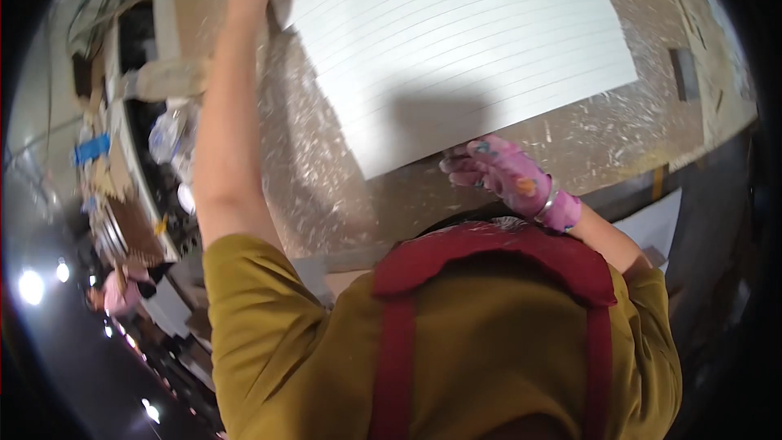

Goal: The person wipes a corrugated white furniture component using a cloth and a spray bottle, and applies a substance from a small bottle to the edges.

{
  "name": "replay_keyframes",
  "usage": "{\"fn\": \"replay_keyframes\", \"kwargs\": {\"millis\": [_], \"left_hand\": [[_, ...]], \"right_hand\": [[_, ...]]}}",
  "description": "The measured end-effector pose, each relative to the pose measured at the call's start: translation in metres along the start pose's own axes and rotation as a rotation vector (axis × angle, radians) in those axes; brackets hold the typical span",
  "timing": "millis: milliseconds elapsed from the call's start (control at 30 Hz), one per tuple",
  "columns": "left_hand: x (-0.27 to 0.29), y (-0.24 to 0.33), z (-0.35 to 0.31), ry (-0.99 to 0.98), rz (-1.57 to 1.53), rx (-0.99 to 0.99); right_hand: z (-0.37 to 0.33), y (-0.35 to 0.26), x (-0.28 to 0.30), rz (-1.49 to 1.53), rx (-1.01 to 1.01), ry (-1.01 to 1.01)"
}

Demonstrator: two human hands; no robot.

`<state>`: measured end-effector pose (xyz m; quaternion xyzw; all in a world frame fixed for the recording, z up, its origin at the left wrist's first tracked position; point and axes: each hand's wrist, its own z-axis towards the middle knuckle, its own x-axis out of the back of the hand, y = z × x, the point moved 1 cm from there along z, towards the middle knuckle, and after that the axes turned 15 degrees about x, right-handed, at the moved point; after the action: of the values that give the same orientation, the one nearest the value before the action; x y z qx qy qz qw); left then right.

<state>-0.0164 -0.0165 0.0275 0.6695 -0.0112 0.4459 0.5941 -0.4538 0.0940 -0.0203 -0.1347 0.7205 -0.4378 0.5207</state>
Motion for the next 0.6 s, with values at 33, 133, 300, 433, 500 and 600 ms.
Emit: {"fn": "replay_keyframes", "kwargs": {"millis": [33, 133, 300, 433, 500, 600], "left_hand": [[0.02, -0.01, -0.042, 0.062, -0.051, 0.085], [0.068, -0.05, -0.153, 0.114, -0.145, 0.43], [0.084, -0.044, -0.275, 0.256, -0.49, 0.731], [0.083, -0.036, -0.294, 0.401, -0.598, 0.721], [0.082, -0.027, -0.287, 0.405, -0.611, 0.689], [0.085, -0.023, -0.266, 0.422, -0.624, 0.636]], "right_hand": [[0.002, -0.012, -0.005, 0.114, -0.304, 0.284], [0.006, -0.007, -0.009, 0.167, -0.263, 0.258], [0.003, 0.001, 0.011, 0.185, -0.274, 0.063], [-0.005, -0.035, 0.027, 0.028, -0.221, -0.197], [-0.009, -0.059, 0.039, -0.21, -0.217, -0.387], [0.003, -0.134, 0.03, -0.517, -0.318, -0.56]]}}
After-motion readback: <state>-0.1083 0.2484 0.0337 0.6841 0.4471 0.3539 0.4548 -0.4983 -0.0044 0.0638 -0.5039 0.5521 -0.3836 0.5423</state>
